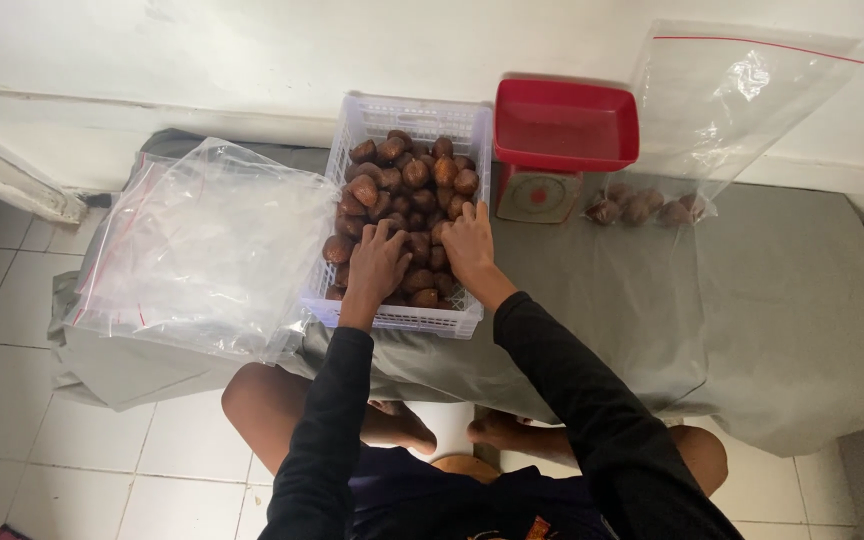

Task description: Picking salak fruits from a crate, placing them on a scale for weighing, and then preparing a plastic bag for packaging.

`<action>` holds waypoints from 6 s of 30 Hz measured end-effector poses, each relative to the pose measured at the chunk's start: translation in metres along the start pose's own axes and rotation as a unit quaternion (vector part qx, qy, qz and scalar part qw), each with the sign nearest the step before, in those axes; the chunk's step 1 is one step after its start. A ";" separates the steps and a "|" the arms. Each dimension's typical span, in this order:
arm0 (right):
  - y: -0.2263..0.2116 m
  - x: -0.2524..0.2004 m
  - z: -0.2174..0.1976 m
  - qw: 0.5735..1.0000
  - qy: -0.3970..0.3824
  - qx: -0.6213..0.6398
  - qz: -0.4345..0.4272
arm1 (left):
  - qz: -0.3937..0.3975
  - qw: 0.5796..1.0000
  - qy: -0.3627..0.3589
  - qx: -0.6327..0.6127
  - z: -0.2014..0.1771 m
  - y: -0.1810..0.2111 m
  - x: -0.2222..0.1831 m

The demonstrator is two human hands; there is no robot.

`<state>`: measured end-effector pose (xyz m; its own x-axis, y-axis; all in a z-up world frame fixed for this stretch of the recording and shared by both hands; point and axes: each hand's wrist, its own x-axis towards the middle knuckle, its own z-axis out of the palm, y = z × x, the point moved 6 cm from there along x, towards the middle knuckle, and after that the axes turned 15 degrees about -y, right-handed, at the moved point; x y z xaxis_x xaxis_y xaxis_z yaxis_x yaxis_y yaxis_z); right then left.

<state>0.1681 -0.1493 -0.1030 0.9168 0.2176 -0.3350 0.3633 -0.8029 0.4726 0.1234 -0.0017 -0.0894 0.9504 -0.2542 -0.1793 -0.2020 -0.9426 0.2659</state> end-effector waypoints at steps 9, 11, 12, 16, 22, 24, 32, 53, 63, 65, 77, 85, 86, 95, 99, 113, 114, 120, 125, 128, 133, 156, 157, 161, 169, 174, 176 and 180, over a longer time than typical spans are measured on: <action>-0.005 0.001 -0.004 0.996 0.085 -0.021 -0.026 | 0.029 0.999 0.009 -0.011 -0.008 -0.007 0.018; -0.001 -0.005 -0.013 0.994 0.107 -0.025 -0.019 | 0.025 0.999 0.022 -0.019 -0.022 -0.004 0.019; -0.003 -0.013 -0.014 0.991 0.125 -0.029 -0.022 | 0.014 0.999 0.029 -0.030 -0.025 -0.003 0.016; -0.001 -0.017 -0.021 0.992 0.118 -0.040 -0.018 | 0.014 0.999 0.043 -0.022 -0.025 -0.004 0.015; 0.004 -0.032 -0.047 0.990 0.136 -0.006 -0.045 | 0.045 0.996 0.050 -0.058 -0.028 -0.007 0.009; 0.014 -0.032 -0.052 0.985 0.159 0.038 -0.062 | 0.040 0.996 0.062 -0.059 -0.034 -0.005 0.008; 0.153 -0.081 -0.090 0.846 0.097 0.514 -0.101 | 0.034 0.997 0.039 -0.062 -0.034 -0.004 0.006; 0.274 0.082 -0.021 0.822 -0.002 0.568 0.046 | 0.009 0.996 0.023 -0.084 -0.028 -0.013 0.019; 0.263 0.123 -0.012 0.845 -0.027 0.534 0.034 | 0.012 0.996 0.033 -0.083 -0.030 -0.010 0.017; 0.260 0.118 -0.017 0.850 -0.026 0.525 0.036 | 0.015 0.996 0.035 -0.084 -0.026 -0.013 0.020; 0.245 0.079 -0.054 0.892 -0.005 0.446 0.077 | 0.013 0.996 0.039 -0.080 -0.028 -0.013 0.018; 0.240 0.063 -0.064 0.899 0.024 0.431 0.078 | 0.019 0.995 0.042 -0.086 -0.026 -0.015 0.019; 0.242 0.061 -0.065 0.911 0.026 0.402 0.089 | 0.021 0.995 0.044 -0.084 -0.026 -0.014 0.019; 0.207 0.001 -0.105 0.948 0.197 0.248 0.022 | 0.005 0.984 0.100 -0.150 -0.057 -0.006 0.002; 0.146 -0.021 -0.100 0.931 0.163 0.311 -0.095 | -0.002 0.977 0.132 -0.168 -0.066 -0.008 -0.001; 0.001 -0.003 -0.033 0.939 -0.016 0.263 -0.222 | -0.019 0.994 0.099 -0.037 -0.024 -0.023 0.016; -0.005 0.002 -0.024 0.945 -0.030 0.235 -0.224 | -0.012 0.993 0.107 -0.047 -0.024 -0.021 0.013; -0.022 0.031 -0.008 0.930 -0.055 0.288 -0.221 | -0.017 0.997 0.067 -0.021 -0.022 -0.019 0.018; -0.019 0.027 -0.006 0.920 -0.060 0.322 -0.217 | -0.021 0.998 0.061 -0.027 -0.021 -0.016 0.016; -0.012 0.028 -0.008 0.909 -0.035 0.356 -0.214 | -0.023 0.997 0.066 -0.033 -0.022 -0.018 0.021; -0.011 0.022 -0.007 0.904 -0.008 0.377 -0.199 | -0.028 0.997 0.062 -0.029 -0.011 -0.022 0.024; 0.266 -0.076 -0.063 0.788 0.195 0.581 0.056 | -0.019 0.998 0.064 -0.021 -0.015 -0.020 0.022; 0.272 -0.063 -0.053 0.788 0.194 0.582 0.056 | -0.019 0.998 0.064 -0.021 -0.015 -0.020 0.020; 0.299 -0.022 -0.026 0.811 0.195 0.540 0.107 | -0.021 0.998 0.060 -0.027 -0.013 -0.021 0.026; 0.284 0.007 -0.035 0.854 0.111 0.498 0.106 | -0.026 0.997 0.066 -0.016 -0.016 -0.023 0.025; 0.285 0.035 -0.022 0.866 0.085 0.483 0.095 | -0.031 0.998 0.059 -0.021 -0.017 -0.021 0.025; 0.279 0.033 -0.027 0.869 0.083 0.480 0.087 | -0.031 0.998 0.053 -0.022 -0.019 -0.020 0.023; 0.270 0.031 -0.038 0.883 0.068 0.460 0.069 | -0.026 0.998 0.049 -0.030 -0.019 -0.020 0.024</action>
<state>0.3006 -0.3382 0.0446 0.9758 0.0967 -0.1961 0.0152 -0.9246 -0.3806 0.1544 0.0155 -0.0812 0.9785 -0.1792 -0.1018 -0.1390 -0.9385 0.3160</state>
